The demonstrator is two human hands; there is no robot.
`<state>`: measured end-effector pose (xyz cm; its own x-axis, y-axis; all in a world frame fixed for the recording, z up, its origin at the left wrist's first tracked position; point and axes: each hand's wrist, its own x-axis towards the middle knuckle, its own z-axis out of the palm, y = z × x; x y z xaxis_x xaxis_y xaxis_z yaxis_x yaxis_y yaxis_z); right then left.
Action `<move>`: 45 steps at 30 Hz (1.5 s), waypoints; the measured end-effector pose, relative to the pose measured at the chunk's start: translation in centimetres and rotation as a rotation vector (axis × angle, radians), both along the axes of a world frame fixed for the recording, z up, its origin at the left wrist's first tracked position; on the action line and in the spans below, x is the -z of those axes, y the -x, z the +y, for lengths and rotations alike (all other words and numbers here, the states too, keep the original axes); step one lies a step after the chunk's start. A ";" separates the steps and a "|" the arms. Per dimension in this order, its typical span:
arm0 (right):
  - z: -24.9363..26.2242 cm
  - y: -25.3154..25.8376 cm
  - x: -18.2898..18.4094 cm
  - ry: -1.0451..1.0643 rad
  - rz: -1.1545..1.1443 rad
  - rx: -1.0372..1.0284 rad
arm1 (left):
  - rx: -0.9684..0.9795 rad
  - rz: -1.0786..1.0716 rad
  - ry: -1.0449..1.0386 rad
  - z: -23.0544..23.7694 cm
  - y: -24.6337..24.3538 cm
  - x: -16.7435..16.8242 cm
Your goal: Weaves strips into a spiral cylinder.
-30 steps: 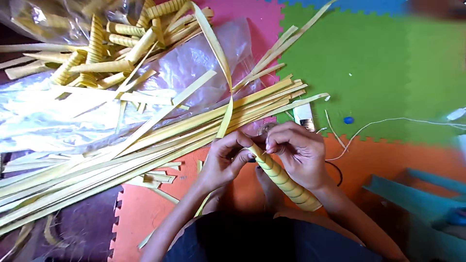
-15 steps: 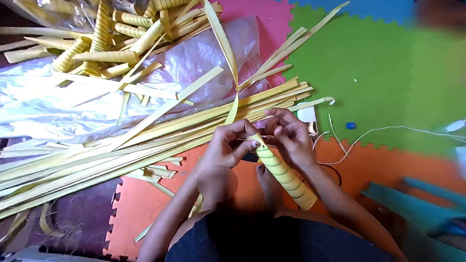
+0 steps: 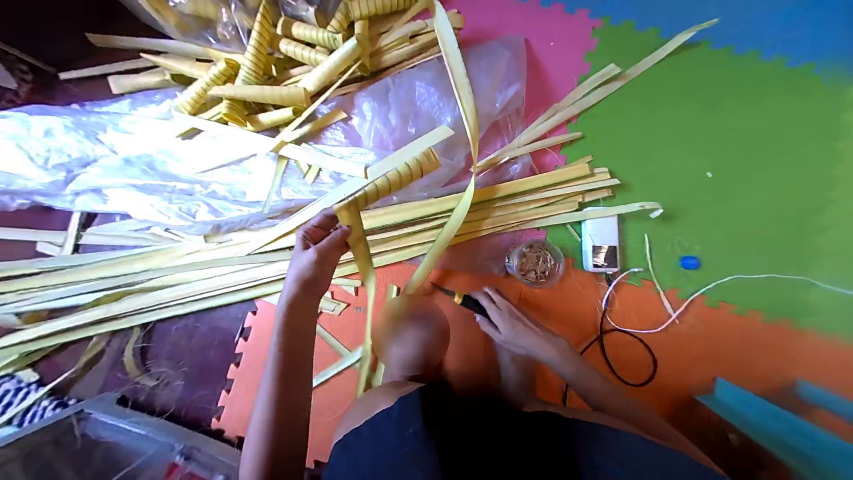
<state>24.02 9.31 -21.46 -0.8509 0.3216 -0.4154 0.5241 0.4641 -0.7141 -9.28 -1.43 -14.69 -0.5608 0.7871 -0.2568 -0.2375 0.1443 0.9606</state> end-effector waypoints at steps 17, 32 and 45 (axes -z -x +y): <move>2.1 3.1 -7.3 -0.399 0.632 0.321 | 0.495 -0.336 -0.068 5.2 -8.7 -3.0; -0.4 -1.4 5.6 -0.314 0.137 0.106 | 0.776 1.118 0.754 7.9 -4.1 0.5; 3.8 1.6 -3.2 0.849 0.404 0.560 | 0.857 0.733 0.153 5.7 -12.7 0.5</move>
